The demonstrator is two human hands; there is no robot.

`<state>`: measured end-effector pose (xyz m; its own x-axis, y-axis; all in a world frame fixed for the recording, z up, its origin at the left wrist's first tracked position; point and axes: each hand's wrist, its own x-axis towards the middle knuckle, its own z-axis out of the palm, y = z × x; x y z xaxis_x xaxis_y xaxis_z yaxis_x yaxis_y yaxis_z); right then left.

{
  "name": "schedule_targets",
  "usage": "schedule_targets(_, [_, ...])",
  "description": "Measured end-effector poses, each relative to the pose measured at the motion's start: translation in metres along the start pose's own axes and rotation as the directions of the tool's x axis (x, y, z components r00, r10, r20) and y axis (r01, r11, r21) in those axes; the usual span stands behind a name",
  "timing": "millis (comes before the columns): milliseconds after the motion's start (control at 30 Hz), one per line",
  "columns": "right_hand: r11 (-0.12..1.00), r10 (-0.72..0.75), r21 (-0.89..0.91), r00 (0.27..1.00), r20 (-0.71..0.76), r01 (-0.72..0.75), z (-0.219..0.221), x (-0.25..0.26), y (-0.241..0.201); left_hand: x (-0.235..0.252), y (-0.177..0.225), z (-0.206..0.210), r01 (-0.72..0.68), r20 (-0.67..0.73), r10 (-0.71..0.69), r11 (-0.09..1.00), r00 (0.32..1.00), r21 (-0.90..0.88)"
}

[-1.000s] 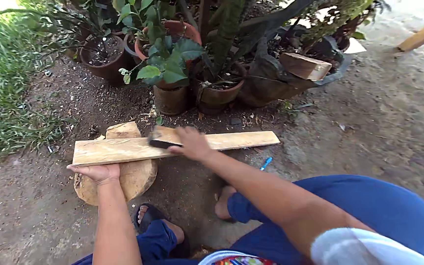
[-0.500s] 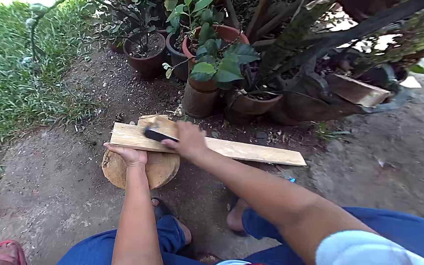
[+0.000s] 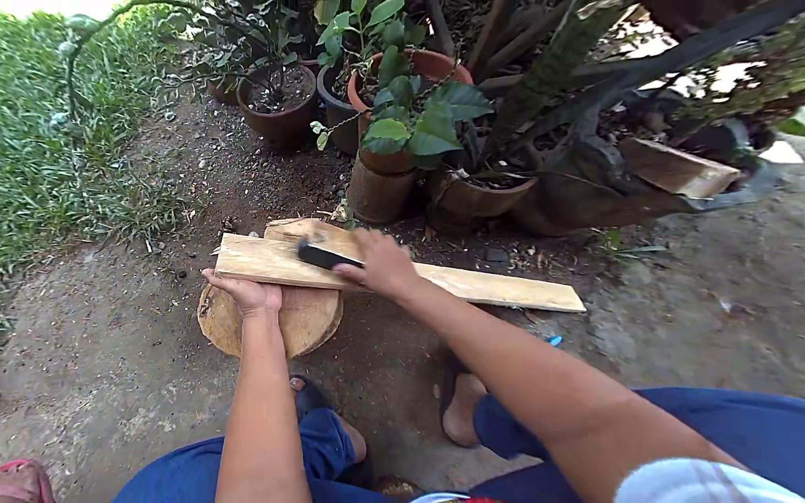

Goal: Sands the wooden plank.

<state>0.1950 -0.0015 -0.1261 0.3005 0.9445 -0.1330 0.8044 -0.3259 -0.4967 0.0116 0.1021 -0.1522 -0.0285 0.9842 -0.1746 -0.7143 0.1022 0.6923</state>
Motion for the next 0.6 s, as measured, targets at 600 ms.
schedule_targets(600, [0.990,-0.112,0.088,0.994,0.016,0.111,0.015,0.008,-0.150,0.041,-0.037,-0.065,-0.366,0.198,0.336,0.921,0.921,0.136])
